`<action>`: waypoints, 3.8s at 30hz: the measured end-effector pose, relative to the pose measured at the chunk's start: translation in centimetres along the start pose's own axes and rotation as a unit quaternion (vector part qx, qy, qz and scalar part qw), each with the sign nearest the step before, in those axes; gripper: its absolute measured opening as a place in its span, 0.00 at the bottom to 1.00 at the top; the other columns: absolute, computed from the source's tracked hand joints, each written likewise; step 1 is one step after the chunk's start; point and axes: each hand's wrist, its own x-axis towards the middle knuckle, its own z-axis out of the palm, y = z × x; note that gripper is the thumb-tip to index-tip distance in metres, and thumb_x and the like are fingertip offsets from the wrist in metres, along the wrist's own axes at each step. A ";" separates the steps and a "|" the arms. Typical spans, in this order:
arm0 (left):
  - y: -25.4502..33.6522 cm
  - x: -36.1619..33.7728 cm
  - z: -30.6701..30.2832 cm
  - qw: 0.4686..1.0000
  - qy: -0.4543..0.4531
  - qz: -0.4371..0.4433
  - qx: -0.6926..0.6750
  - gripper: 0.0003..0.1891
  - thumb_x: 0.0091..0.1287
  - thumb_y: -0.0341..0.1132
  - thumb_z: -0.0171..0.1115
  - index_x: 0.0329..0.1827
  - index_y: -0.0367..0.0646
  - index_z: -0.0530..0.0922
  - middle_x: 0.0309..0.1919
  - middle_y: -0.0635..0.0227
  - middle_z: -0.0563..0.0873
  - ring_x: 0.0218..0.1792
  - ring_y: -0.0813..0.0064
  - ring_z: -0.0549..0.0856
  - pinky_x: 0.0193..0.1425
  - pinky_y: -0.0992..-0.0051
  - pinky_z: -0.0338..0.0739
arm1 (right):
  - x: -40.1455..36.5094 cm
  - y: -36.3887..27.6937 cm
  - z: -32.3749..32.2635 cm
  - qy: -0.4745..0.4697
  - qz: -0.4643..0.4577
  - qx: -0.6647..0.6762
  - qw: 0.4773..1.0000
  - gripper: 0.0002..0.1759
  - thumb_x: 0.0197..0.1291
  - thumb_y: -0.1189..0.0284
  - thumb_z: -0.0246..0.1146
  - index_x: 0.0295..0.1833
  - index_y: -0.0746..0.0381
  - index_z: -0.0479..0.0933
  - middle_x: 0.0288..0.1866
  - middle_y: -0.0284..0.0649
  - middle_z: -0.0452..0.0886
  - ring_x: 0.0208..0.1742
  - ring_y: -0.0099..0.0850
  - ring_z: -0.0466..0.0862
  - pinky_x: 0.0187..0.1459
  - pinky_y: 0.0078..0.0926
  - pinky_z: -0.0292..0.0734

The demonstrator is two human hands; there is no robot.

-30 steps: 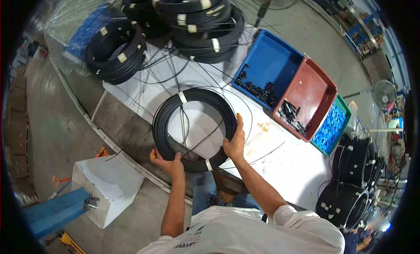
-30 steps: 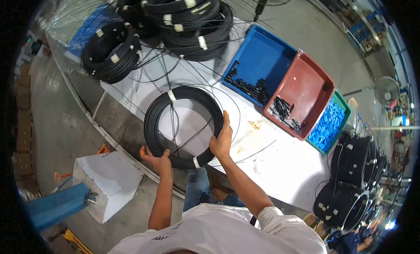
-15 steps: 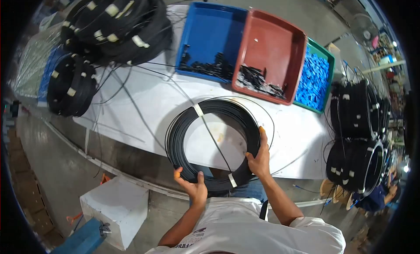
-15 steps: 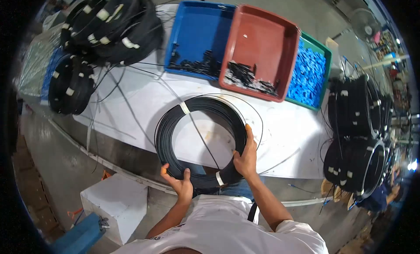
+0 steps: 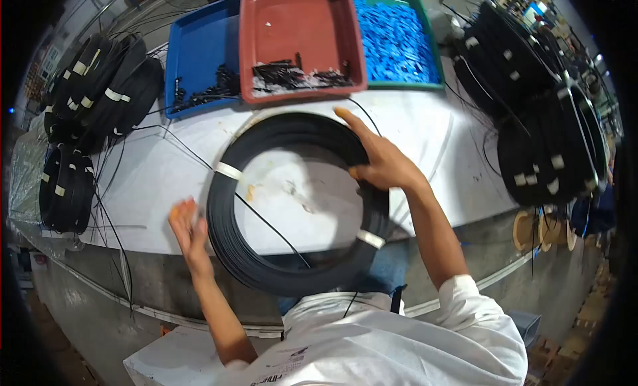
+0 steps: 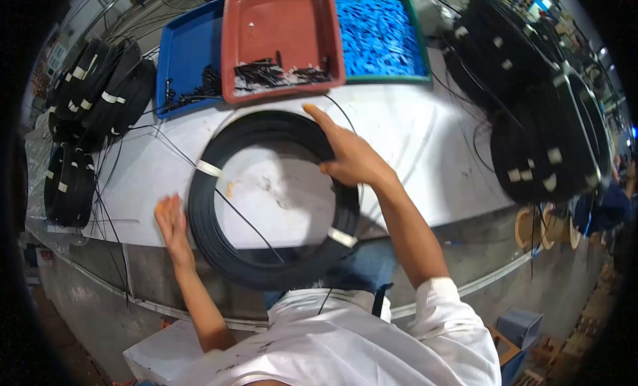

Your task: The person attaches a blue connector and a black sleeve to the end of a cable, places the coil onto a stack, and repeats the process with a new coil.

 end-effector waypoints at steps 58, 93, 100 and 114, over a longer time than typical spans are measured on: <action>9.8 -18.0 15.4 0.737 -0.384 0.376 0.410 0.42 0.50 0.49 0.77 0.73 0.75 0.70 0.79 0.56 0.63 0.74 0.49 0.69 0.73 0.38 0.62 | -27.7 2.3 2.3 -0.168 0.222 -0.010 0.960 0.35 0.38 0.54 0.84 0.48 0.67 0.84 0.34 0.44 0.90 0.40 0.36 0.91 0.42 0.31 0.84; 1.8 -21.1 15.7 0.992 0.015 0.092 -0.087 0.45 0.63 0.33 0.68 0.77 0.36 0.48 0.82 0.51 0.41 0.75 0.61 0.52 0.79 0.60 0.40 | 2.8 4.2 -5.2 0.174 -0.053 -0.067 0.981 0.43 0.61 0.57 0.73 0.74 0.60 0.58 0.48 0.48 0.84 0.38 0.34 0.82 0.44 0.34 0.79; -1.5 -17.4 11.5 0.986 0.028 0.140 -0.088 0.28 0.71 0.42 0.58 0.65 0.30 0.62 0.69 0.40 0.66 0.67 0.55 0.69 0.71 0.56 0.59 | 3.3 3.4 -2.1 0.034 -0.123 -0.203 0.971 0.69 0.29 0.59 0.86 0.79 0.53 0.54 0.62 0.51 0.77 0.59 0.49 0.79 0.63 0.43 0.74; 0.6 -1.5 0.9 0.864 -0.207 0.303 0.345 0.20 0.63 0.39 0.72 0.55 0.46 0.78 0.28 0.69 0.81 0.34 0.64 0.81 0.51 0.61 0.70 | 2.5 1.1 -1.5 0.010 -0.087 -0.322 0.943 0.58 0.34 0.65 0.82 0.74 0.51 0.59 0.46 0.51 0.82 0.52 0.53 0.82 0.54 0.45 0.77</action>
